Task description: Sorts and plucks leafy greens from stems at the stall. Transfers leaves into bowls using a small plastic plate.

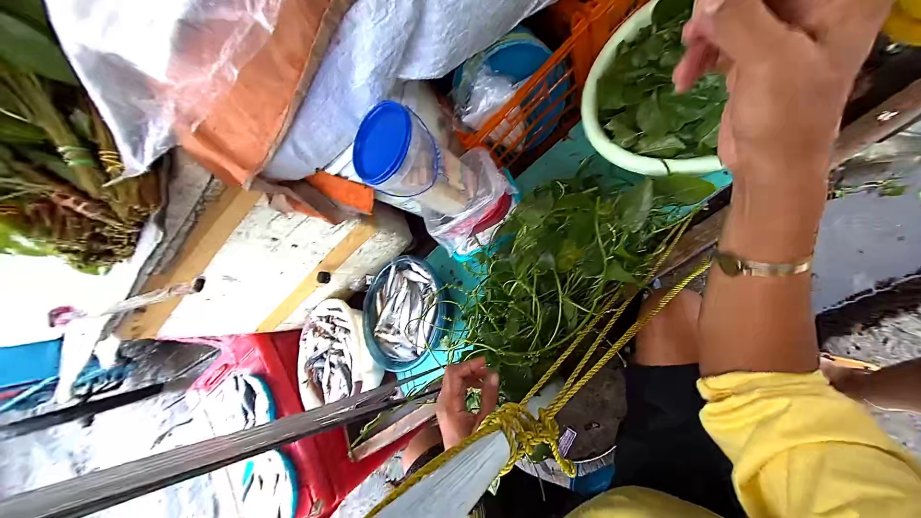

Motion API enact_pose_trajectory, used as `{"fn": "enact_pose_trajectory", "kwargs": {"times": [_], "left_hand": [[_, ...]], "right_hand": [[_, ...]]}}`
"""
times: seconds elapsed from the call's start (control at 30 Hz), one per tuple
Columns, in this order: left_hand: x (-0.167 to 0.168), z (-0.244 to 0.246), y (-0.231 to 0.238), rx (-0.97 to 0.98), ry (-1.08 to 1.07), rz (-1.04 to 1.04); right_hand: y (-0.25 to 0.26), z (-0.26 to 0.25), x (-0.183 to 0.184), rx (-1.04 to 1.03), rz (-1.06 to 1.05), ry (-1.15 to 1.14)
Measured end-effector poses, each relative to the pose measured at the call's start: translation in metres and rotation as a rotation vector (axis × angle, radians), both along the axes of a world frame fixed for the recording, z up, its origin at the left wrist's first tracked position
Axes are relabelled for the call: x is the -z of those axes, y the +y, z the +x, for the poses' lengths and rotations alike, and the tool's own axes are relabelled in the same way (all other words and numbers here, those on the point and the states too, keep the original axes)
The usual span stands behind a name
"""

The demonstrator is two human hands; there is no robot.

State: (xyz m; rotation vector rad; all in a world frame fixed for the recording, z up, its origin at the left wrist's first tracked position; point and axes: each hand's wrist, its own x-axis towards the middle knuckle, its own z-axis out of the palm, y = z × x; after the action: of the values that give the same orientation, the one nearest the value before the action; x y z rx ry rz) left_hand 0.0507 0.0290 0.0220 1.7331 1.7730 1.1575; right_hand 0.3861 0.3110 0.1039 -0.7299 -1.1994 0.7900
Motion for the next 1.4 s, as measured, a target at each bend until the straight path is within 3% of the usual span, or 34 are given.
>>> {"fn": "enact_pose_trajectory", "kwargs": {"times": [0.1,0.2,0.37,0.47,0.7,0.97,1.4], "left_hand": [[0.001,-0.004,0.006,0.048,0.125,0.007],[0.005,-0.003,0.010,0.043,0.154,0.003],[0.020,0.011,0.024,0.099,0.192,-0.015],[0.020,0.013,0.030,0.142,0.245,-0.039],[0.023,0.009,0.032,0.227,0.456,-0.135],[0.031,0.014,0.036,0.188,0.572,-0.167],[-0.004,-0.011,0.037,0.053,0.313,-0.178]], "right_hand": [[-0.031,-0.026,0.013,-0.163,0.125,-0.051],[-0.038,-0.049,0.025,-0.237,0.078,-0.190],[-0.024,-0.079,0.046,-0.077,-0.113,-0.524],[-0.018,-0.094,0.046,-0.123,-0.126,-0.672],[-0.009,-0.104,0.046,-0.160,-0.147,-0.703],[-0.009,-0.106,0.048,-0.186,-0.153,-0.765],[-0.010,-0.101,0.048,-0.218,-0.156,-0.794]]}}
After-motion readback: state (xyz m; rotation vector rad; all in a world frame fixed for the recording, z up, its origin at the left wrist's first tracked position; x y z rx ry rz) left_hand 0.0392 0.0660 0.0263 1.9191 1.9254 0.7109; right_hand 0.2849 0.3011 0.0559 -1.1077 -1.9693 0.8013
